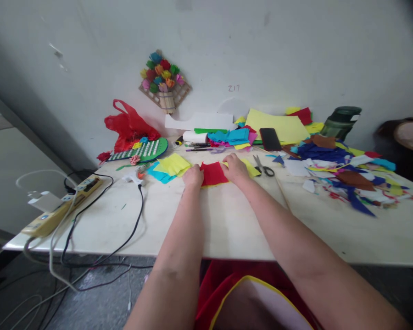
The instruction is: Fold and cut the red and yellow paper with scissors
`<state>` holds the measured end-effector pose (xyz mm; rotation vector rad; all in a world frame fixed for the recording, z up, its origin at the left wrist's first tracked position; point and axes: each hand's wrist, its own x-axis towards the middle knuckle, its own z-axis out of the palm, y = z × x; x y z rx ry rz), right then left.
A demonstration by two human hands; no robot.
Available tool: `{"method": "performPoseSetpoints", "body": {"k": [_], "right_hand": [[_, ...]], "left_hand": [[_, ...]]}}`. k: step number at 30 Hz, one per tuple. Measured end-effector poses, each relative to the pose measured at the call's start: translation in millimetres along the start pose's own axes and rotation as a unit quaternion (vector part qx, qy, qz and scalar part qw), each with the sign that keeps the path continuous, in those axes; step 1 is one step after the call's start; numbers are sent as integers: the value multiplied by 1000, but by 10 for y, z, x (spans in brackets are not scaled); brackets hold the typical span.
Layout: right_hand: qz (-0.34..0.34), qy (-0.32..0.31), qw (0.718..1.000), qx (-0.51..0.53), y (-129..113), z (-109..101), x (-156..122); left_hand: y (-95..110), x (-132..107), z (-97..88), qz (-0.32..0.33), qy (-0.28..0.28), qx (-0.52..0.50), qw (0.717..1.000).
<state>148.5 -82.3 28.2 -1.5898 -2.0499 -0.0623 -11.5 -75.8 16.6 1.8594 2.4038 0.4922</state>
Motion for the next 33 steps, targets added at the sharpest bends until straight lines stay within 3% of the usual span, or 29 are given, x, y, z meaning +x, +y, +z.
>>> {"method": "performPoseSetpoints", "body": {"k": [3, 5, 10, 13, 29, 33], "right_hand": [[-92, -1, 995, 31, -166, 104, -19], [-120, -40, 991, 35, -279, 215, -50], [-93, -190, 977, -10, -389, 390, -145], [-78, -234, 968, -33, -347, 379, -149], [-75, -242, 966, -46, -330, 335, -151], [-75, -247, 965, -48, -337, 327, -148]], "left_hand": [[-1, -8, -1, 6, 3, 3, 1000], [-5, -13, -1, 11, 3, 6, 1000], [-18, -5, 9, 17, 6, 7, 1000], [-26, 11, 8, 14, 0, -4, 1000], [-39, 38, -87, -21, -15, -67, 997], [-30, 28, -121, -26, -40, -58, 997]]}}
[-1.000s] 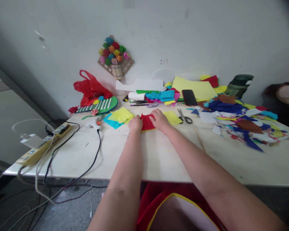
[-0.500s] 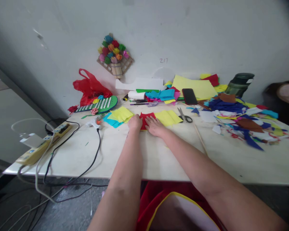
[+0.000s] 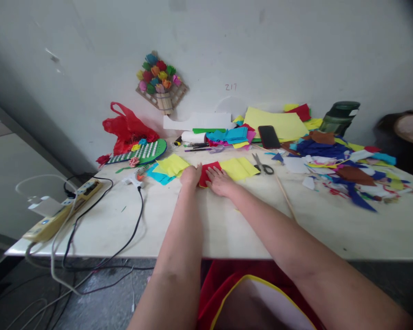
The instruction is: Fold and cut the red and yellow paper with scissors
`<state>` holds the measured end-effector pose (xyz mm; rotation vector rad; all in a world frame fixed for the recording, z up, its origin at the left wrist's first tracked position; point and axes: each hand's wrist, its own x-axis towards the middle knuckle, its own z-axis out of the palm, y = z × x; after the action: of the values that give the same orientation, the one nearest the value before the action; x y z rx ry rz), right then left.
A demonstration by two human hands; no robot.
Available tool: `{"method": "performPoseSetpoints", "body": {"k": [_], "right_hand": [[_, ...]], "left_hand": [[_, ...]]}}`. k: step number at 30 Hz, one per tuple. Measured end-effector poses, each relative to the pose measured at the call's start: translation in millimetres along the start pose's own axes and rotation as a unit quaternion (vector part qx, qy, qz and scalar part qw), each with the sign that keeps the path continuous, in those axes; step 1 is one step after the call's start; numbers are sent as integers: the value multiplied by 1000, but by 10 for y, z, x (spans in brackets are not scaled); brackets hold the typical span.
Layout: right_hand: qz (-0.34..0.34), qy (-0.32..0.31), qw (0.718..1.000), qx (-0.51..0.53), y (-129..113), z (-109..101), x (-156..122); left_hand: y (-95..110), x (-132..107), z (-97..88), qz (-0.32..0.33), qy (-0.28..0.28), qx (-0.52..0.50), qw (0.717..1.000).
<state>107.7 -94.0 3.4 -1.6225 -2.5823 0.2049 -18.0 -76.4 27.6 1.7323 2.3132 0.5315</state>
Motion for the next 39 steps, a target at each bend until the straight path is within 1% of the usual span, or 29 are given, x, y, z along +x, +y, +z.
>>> {"method": "performPoseSetpoints", "body": {"k": [2, 6, 14, 22, 30, 32, 34, 37, 38, 39], "right_hand": [[0, -4, 1000, 1, -6, -6, -5], [-2, -5, 1000, 2, -11, -13, -19], [0, -15, 1000, -2, -28, -52, -51], [4, -9, 1000, 5, -23, -36, -32], [12, -11, 1000, 10, -25, -21, -10], [15, -14, 1000, 14, -27, -22, -11], [16, -13, 1000, 21, -26, -19, -12], [17, -7, 999, 26, -26, -13, -12], [17, -5, 1000, 24, -27, -12, -11], [16, -4, 1000, 21, -27, -12, -10]], "left_hand": [[5, -13, -9, -3, -11, 16, 1000], [19, -26, 2, -22, -10, 26, 999], [42, -8, 59, -71, 23, -6, 997], [37, -18, 65, -78, 44, -22, 996], [45, -43, 63, -86, 52, -29, 995], [32, -54, 62, -94, 69, -37, 992], [6, -63, 39, -115, 94, -55, 987], [-13, -75, -33, -146, 149, -78, 975], [-1, -81, -59, -139, 171, -84, 972], [24, -90, -79, -119, 191, -89, 970]]}}
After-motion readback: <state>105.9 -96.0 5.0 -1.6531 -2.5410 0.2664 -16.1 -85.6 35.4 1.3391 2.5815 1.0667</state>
